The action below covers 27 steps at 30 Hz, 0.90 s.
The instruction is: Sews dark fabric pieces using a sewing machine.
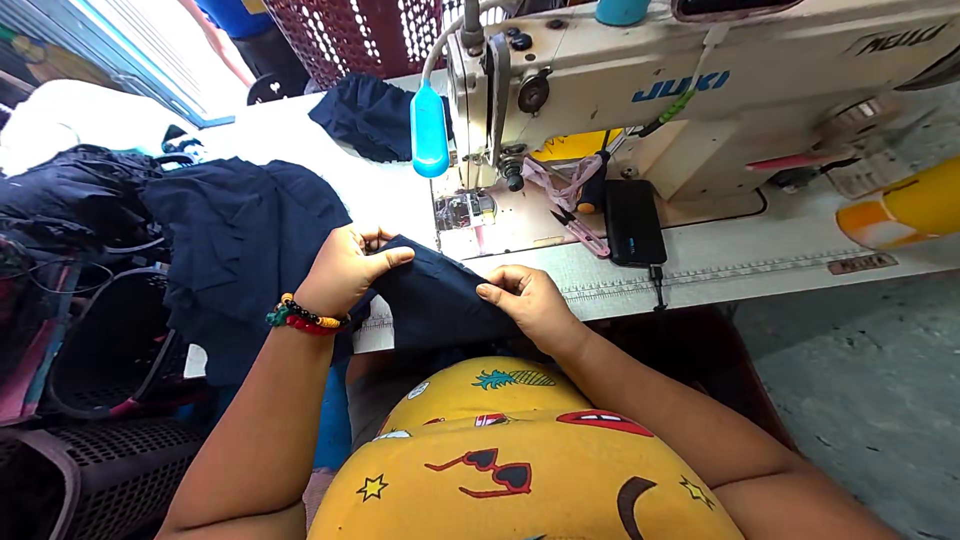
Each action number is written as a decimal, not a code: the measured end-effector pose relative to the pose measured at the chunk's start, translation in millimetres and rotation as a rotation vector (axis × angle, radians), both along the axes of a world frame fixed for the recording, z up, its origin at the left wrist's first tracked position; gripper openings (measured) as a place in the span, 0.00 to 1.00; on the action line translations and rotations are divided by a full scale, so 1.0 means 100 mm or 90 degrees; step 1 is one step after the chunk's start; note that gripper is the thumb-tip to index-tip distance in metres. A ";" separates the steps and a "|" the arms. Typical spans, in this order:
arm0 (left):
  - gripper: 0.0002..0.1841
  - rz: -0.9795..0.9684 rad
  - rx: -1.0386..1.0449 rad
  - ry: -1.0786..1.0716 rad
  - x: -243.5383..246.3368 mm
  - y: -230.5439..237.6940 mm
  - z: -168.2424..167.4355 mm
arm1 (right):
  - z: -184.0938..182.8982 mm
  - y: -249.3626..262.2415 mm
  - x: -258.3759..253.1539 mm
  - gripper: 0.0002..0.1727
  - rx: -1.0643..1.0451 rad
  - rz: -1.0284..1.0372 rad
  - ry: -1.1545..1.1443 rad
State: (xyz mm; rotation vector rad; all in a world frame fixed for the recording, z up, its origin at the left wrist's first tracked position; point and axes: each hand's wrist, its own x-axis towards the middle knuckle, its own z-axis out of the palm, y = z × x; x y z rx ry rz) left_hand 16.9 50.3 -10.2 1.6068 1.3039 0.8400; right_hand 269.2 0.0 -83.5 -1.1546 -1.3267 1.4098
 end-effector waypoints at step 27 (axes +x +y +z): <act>0.05 0.033 -0.009 -0.040 -0.02 -0.02 -0.16 | -0.08 -0.01 0.00 0.08 0.128 -0.061 -0.139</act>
